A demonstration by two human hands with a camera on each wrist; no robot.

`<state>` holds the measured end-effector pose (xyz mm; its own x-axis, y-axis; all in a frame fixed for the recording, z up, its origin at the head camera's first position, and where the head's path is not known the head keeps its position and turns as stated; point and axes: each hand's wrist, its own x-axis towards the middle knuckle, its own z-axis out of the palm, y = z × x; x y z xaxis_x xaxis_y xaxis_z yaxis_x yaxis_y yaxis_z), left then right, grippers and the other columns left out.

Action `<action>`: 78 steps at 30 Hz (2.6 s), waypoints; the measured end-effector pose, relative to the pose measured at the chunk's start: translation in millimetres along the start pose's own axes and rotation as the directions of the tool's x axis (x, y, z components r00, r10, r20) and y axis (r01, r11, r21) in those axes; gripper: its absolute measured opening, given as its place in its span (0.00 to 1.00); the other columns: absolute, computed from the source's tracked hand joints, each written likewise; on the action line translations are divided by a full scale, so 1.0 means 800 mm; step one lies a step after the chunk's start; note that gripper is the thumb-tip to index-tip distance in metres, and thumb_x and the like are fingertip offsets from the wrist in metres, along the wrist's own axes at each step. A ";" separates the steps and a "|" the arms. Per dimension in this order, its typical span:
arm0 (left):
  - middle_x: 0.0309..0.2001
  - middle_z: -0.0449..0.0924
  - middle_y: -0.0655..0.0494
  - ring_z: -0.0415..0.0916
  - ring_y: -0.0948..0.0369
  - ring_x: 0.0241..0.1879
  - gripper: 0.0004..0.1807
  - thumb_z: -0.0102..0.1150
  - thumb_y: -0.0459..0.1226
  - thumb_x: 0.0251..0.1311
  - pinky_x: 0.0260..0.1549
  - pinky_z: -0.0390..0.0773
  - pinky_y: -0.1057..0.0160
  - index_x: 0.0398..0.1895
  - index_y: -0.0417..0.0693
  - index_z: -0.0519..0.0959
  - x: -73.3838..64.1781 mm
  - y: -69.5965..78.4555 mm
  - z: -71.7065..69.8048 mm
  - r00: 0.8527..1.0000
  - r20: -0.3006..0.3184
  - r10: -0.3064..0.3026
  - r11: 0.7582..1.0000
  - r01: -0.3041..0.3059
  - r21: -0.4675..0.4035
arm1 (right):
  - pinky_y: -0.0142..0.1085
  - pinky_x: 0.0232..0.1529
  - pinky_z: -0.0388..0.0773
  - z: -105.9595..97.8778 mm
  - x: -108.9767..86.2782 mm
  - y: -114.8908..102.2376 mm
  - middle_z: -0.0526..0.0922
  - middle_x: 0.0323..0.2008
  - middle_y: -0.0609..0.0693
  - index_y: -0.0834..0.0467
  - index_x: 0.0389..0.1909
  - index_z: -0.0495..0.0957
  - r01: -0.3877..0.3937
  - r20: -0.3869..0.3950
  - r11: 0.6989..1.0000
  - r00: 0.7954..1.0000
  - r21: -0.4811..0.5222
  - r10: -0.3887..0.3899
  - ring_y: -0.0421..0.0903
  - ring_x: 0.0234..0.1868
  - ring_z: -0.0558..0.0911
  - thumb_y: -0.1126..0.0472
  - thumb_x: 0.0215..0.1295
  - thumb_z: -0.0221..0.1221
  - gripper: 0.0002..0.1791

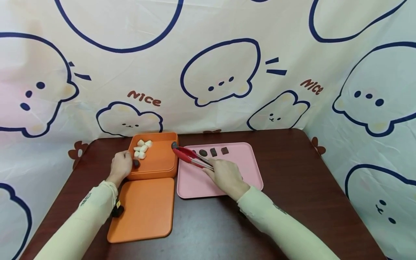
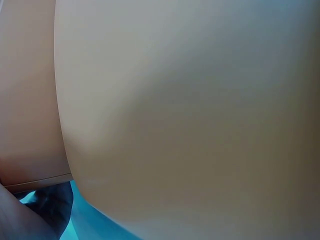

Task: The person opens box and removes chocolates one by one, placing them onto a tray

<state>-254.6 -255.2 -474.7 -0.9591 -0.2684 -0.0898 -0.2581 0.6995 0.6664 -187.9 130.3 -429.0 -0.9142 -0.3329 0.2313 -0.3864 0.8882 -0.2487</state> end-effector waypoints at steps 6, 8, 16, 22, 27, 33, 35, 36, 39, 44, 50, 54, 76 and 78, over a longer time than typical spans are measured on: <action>0.37 0.71 0.43 0.71 0.49 0.40 0.27 0.22 0.46 0.79 0.40 0.66 0.55 0.35 0.42 0.73 0.002 -0.001 0.000 1.000 0.005 0.000 1.000 0.000 -0.001 | 0.40 0.30 0.75 -0.001 -0.009 0.016 0.84 0.27 0.46 0.49 0.51 0.85 -0.018 -0.007 0.999 1.000 0.039 0.018 0.42 0.25 0.73 0.45 0.67 0.64 0.17; 0.34 0.70 0.45 0.70 0.49 0.38 0.26 0.22 0.45 0.79 0.39 0.65 0.56 0.34 0.43 0.72 0.002 -0.001 0.000 1.000 -0.001 0.001 1.000 -0.001 -0.001 | 0.40 0.29 0.74 -0.001 -0.012 0.021 0.84 0.27 0.45 0.49 0.51 0.85 -0.019 -0.014 0.999 1.000 0.050 0.020 0.42 0.25 0.73 0.46 0.66 0.65 0.17; 0.38 0.72 0.42 0.72 0.49 0.40 0.27 0.23 0.45 0.80 0.39 0.67 0.56 0.35 0.42 0.73 0.002 -0.002 0.001 1.000 0.004 -0.003 1.000 0.003 -0.018 | 0.38 0.28 0.72 -0.003 -0.025 0.044 0.84 0.27 0.47 0.52 0.47 0.85 -0.042 0.002 0.996 0.999 0.076 0.042 0.42 0.24 0.73 0.48 0.67 0.65 0.15; 0.36 0.70 0.43 0.71 0.49 0.40 0.26 0.24 0.45 0.80 0.40 0.67 0.55 0.36 0.42 0.73 0.002 -0.002 0.001 1.000 0.016 -0.021 0.999 0.022 -0.030 | 0.35 0.27 0.69 -0.007 -0.033 0.058 0.81 0.25 0.46 0.54 0.48 0.85 -0.065 0.026 0.996 0.998 0.062 0.064 0.42 0.24 0.72 0.49 0.66 0.66 0.16; 0.31 0.66 0.46 0.69 0.50 0.35 0.25 0.24 0.46 0.80 0.36 0.64 0.57 0.30 0.45 0.69 0.003 -0.002 0.003 1.000 0.007 -0.017 1.000 0.018 -0.022 | 0.35 0.21 0.66 -0.013 -0.041 0.069 0.78 0.24 0.46 0.52 0.49 0.85 -0.108 0.054 0.993 0.993 0.056 0.105 0.42 0.23 0.70 0.47 0.67 0.65 0.17; 0.32 0.67 0.46 0.69 0.50 0.36 0.25 0.23 0.45 0.79 0.37 0.64 0.57 0.30 0.46 0.68 0.003 -0.003 0.002 1.000 0.004 -0.015 1.000 0.015 -0.009 | 0.34 0.18 0.64 -0.018 -0.047 0.084 0.75 0.22 0.46 0.53 0.51 0.84 -0.159 0.083 0.984 0.985 0.083 0.152 0.42 0.20 0.68 0.48 0.67 0.65 0.17; 0.32 0.67 0.45 0.69 0.50 0.37 0.25 0.23 0.46 0.79 0.37 0.64 0.57 0.30 0.45 0.68 0.003 -0.003 0.001 1.000 -0.001 -0.015 1.000 0.015 -0.009 | 0.34 0.18 0.63 -0.019 -0.049 0.088 0.74 0.20 0.46 0.54 0.51 0.85 -0.165 0.083 0.982 0.984 0.090 0.158 0.42 0.19 0.68 0.49 0.67 0.65 0.17; 0.32 0.67 0.45 0.69 0.50 0.37 0.25 0.23 0.46 0.79 0.37 0.64 0.57 0.30 0.45 0.68 0.004 -0.002 0.001 1.000 -0.002 -0.015 1.000 0.015 -0.010 | 0.35 0.18 0.63 -0.020 -0.050 0.091 0.74 0.19 0.46 0.54 0.51 0.85 -0.167 0.081 0.981 0.984 0.094 0.160 0.42 0.19 0.68 0.49 0.67 0.64 0.18; 0.32 0.67 0.45 0.69 0.50 0.36 0.25 0.23 0.45 0.79 0.36 0.64 0.57 0.30 0.45 0.69 0.003 -0.002 0.002 1.000 -0.004 -0.015 1.000 0.015 -0.011 | 0.35 0.17 0.62 -0.021 -0.052 0.097 0.72 0.18 0.45 0.54 0.53 0.84 -0.172 0.080 0.980 0.983 0.098 0.164 0.41 0.19 0.67 0.48 0.68 0.64 0.18; 0.31 0.65 0.46 0.68 0.50 0.35 0.24 0.24 0.45 0.80 0.36 0.64 0.57 0.31 0.45 0.69 0.000 -0.002 0.003 1.000 -0.006 -0.018 1.000 0.018 -0.016 | 0.35 0.17 0.61 -0.025 -0.057 0.109 0.68 0.17 0.46 0.55 0.50 0.85 -0.189 0.081 0.977 0.980 0.094 0.182 0.42 0.19 0.66 0.49 0.68 0.64 0.17; 0.28 0.63 0.48 0.67 0.50 0.31 0.25 0.23 0.46 0.80 0.33 0.63 0.58 0.29 0.45 0.67 0.000 -0.001 0.002 1.000 -0.010 -0.010 1.000 0.009 -0.022 | 0.36 0.18 0.61 -0.032 -0.063 0.123 0.66 0.16 0.46 0.58 0.48 0.85 -0.233 0.094 0.967 0.970 0.104 0.224 0.42 0.18 0.66 0.50 0.69 0.63 0.17; 0.28 0.62 0.48 0.67 0.50 0.30 0.25 0.23 0.46 0.80 0.32 0.63 0.58 0.28 0.45 0.68 0.000 -0.001 0.002 1.000 -0.014 -0.006 1.000 0.006 -0.021 | 0.36 0.17 0.62 -0.035 -0.068 0.133 0.65 0.16 0.46 0.60 0.53 0.84 -0.274 0.119 0.952 0.959 0.134 0.259 0.42 0.17 0.66 0.49 0.70 0.62 0.21; 0.27 0.62 0.48 0.66 0.50 0.28 0.25 0.25 0.45 0.80 0.30 0.64 0.58 0.29 0.45 0.68 0.000 0.000 0.002 1.000 -0.013 -0.021 0.999 0.020 -0.027 | 0.33 0.15 0.58 -0.040 -0.081 0.170 0.62 0.13 0.44 0.68 0.60 0.78 -0.377 0.228 0.908 0.914 0.180 0.334 0.41 0.15 0.63 0.49 0.76 0.54 0.27; 0.28 0.62 0.48 0.66 0.50 0.30 0.25 0.25 0.46 0.80 0.31 0.64 0.57 0.29 0.45 0.68 0.001 0.000 0.002 1.000 -0.014 -0.020 0.999 0.019 -0.026 | 0.33 0.15 0.58 -0.037 -0.080 0.172 0.61 0.13 0.44 0.69 0.59 0.78 -0.375 0.242 0.907 0.913 0.189 0.327 0.40 0.15 0.62 0.49 0.76 0.54 0.27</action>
<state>-255.5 -254.1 -475.6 -0.9522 -0.2910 -0.0926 -0.2734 0.6768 0.6835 -179.0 283.6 -450.0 -0.9911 -0.0902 -0.0982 -0.0307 0.8710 -0.4904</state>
